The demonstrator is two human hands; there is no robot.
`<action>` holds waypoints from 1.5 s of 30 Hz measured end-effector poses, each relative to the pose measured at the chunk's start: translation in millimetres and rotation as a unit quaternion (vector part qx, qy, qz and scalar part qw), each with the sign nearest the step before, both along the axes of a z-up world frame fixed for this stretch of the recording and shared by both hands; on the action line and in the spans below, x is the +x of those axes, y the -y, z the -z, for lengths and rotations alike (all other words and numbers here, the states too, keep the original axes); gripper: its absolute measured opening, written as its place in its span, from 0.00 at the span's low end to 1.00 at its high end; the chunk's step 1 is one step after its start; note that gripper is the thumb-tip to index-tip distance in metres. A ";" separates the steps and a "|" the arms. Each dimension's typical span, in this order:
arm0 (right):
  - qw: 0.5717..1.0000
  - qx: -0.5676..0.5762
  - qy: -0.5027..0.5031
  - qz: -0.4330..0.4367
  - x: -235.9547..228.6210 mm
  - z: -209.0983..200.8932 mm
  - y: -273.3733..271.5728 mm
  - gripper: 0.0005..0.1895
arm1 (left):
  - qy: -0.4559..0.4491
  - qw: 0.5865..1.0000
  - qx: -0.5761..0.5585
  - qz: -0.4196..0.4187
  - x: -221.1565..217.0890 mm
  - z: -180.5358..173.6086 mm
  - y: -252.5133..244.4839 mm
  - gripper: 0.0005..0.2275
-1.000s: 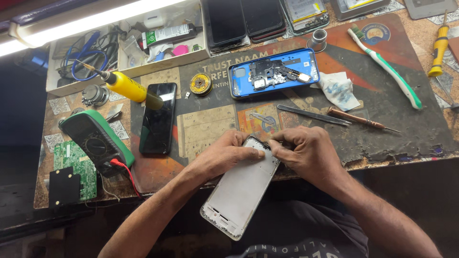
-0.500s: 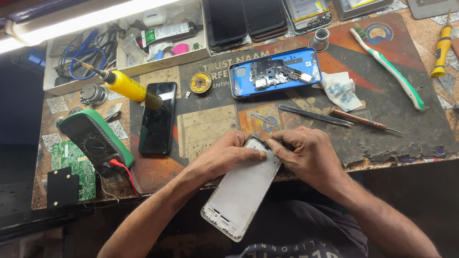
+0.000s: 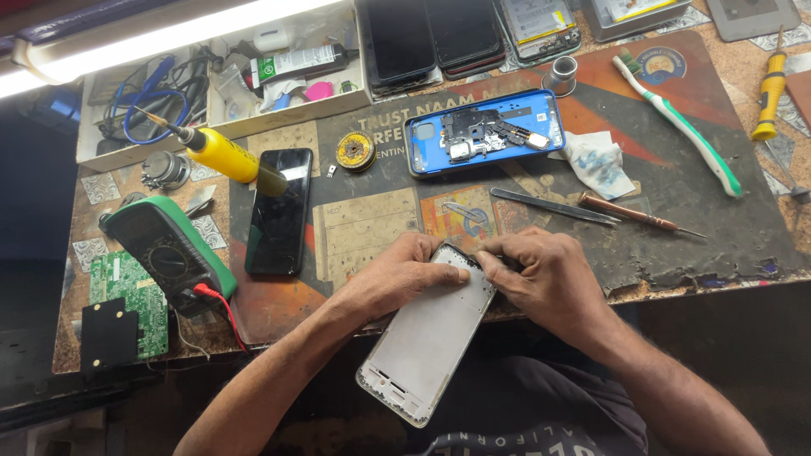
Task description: The person cleans a phone frame using a brush, then applies adhesive and fits a new display component into the frame by hand.
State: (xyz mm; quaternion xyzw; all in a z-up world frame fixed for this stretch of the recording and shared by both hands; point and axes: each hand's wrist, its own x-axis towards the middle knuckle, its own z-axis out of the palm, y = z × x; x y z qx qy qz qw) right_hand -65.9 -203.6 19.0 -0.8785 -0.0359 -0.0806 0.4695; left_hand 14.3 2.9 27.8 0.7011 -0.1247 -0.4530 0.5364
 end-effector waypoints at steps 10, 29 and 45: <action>1.000 0.002 -0.011 0.005 0.0 -1.4 -2.1 0.11 | 0.024 0.999 0.021 0.007 0.1 0.2 -0.2 0.12; 1.000 -0.020 0.007 0.004 1.2 -5.7 -6.3 0.11 | 0.025 0.999 0.028 0.005 0.5 -1.7 -1.0 0.11; 1.000 -0.009 0.003 -0.003 -1.3 3.1 -1.3 0.10 | 0.029 0.999 0.015 0.008 -1.0 -0.5 -0.7 0.11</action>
